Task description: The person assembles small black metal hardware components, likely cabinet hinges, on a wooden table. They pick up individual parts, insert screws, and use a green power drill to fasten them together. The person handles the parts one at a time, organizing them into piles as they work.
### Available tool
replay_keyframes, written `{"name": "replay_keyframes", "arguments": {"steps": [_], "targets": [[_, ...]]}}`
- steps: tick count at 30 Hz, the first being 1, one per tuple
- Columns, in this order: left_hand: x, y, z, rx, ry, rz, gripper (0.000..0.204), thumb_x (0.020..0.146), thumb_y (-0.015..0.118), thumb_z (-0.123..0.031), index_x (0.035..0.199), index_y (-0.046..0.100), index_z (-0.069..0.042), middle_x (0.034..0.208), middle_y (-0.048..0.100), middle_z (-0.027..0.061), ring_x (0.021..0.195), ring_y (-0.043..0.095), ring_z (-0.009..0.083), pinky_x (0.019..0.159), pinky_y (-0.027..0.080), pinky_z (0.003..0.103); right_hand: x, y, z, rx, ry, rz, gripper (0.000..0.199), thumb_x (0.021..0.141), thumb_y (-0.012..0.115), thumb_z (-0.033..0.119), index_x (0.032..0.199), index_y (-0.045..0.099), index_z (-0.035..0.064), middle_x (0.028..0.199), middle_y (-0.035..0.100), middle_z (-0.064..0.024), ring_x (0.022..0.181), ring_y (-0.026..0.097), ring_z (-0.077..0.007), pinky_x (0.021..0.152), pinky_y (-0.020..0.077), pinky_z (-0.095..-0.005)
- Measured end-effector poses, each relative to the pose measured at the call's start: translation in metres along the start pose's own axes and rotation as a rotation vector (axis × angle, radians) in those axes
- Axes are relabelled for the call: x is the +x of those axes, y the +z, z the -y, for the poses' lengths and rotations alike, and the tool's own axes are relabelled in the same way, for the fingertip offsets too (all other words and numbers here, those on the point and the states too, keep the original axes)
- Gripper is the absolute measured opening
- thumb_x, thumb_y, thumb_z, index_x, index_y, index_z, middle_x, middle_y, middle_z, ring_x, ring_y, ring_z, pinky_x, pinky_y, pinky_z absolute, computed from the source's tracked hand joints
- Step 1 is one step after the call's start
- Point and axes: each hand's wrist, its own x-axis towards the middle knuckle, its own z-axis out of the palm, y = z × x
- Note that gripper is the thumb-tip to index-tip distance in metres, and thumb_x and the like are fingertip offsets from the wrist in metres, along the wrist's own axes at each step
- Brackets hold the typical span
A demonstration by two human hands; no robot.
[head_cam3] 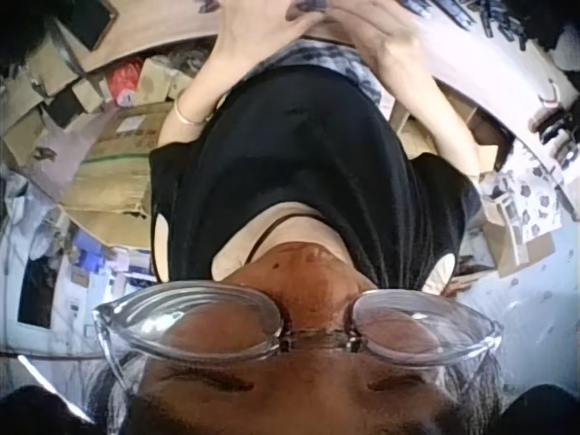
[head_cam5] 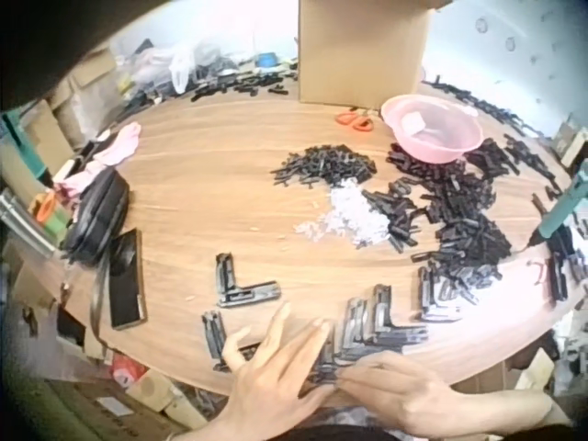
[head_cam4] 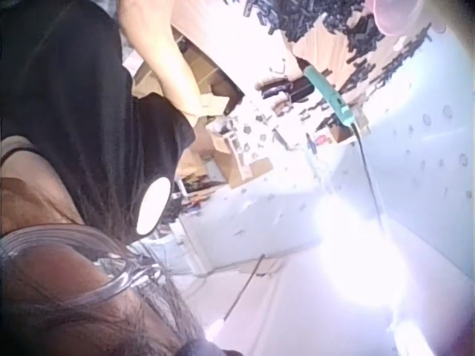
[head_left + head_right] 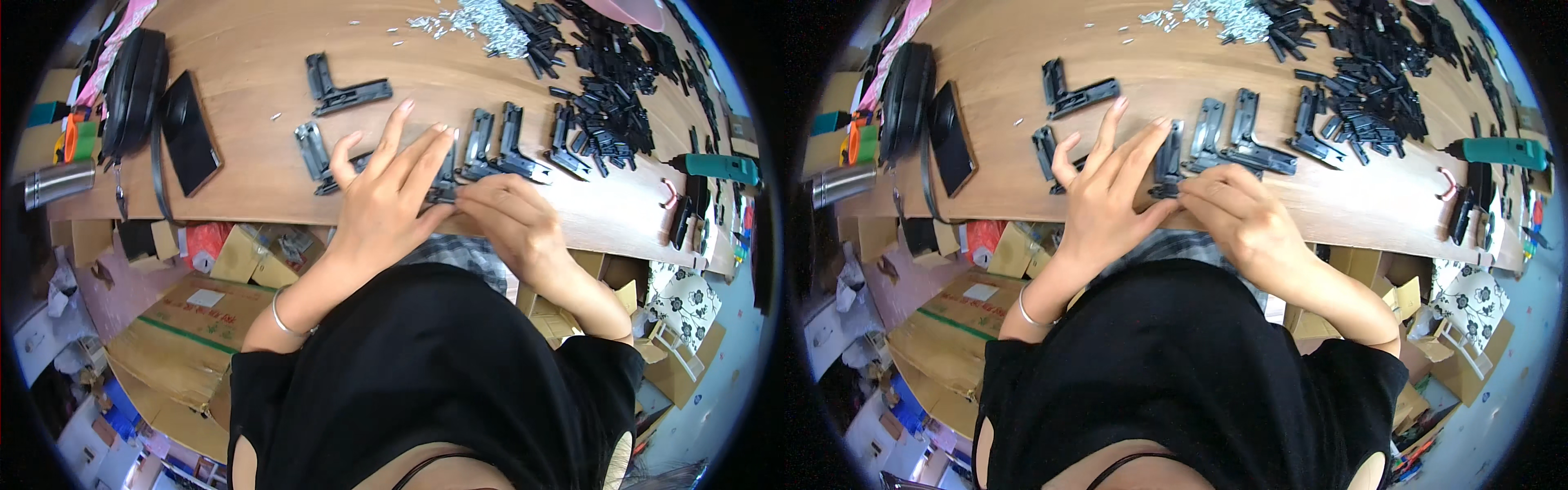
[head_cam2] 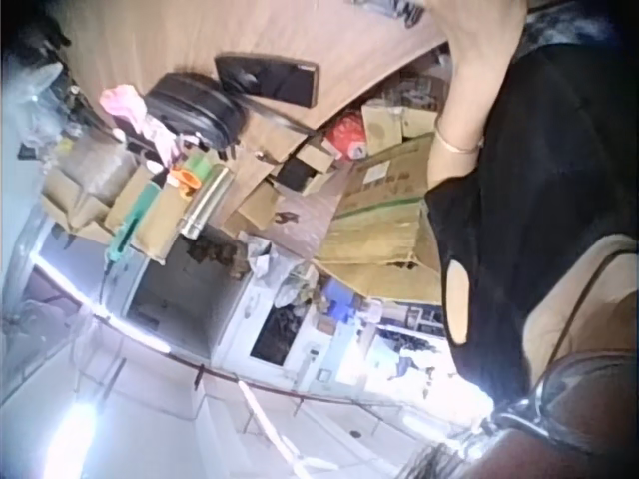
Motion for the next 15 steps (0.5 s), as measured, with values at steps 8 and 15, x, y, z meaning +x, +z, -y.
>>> {"name": "replay_keyframes", "arguments": {"steps": [8, 15], "targets": [[0.001, -0.003, -0.001, 0.039, -0.024, 0.027, 0.070, 0.063, 0.075, -0.036, 0.123, 0.051, -0.010, 0.126, 0.052, 0.0040, 0.130, 0.034, 0.0260, 0.098, 0.012, 0.046, 0.000, -0.010, -0.022, -0.021, -0.032, -0.021, 0.024, 0.064, 0.067, 0.008, 0.088, 0.067, 0.0055, 0.096, 0.065, -0.0047, 0.089, 0.057, -0.0229, 0.074, 0.0476, -0.0347], [0.008, -0.024, 0.011, 0.191, -0.155, -0.113, 0.060, 0.073, 0.070, -0.040, 0.122, 0.053, -0.010, 0.130, 0.049, 0.0061, 0.130, 0.034, 0.0264, 0.102, 0.014, 0.043, 0.048, -0.079, -0.171, -0.590, 0.231, -0.355, 0.016, 0.074, 0.063, 0.009, 0.090, 0.068, 0.0097, 0.084, 0.066, -0.0079, 0.086, 0.057, -0.0267, 0.078, 0.0473, -0.0351]]}}
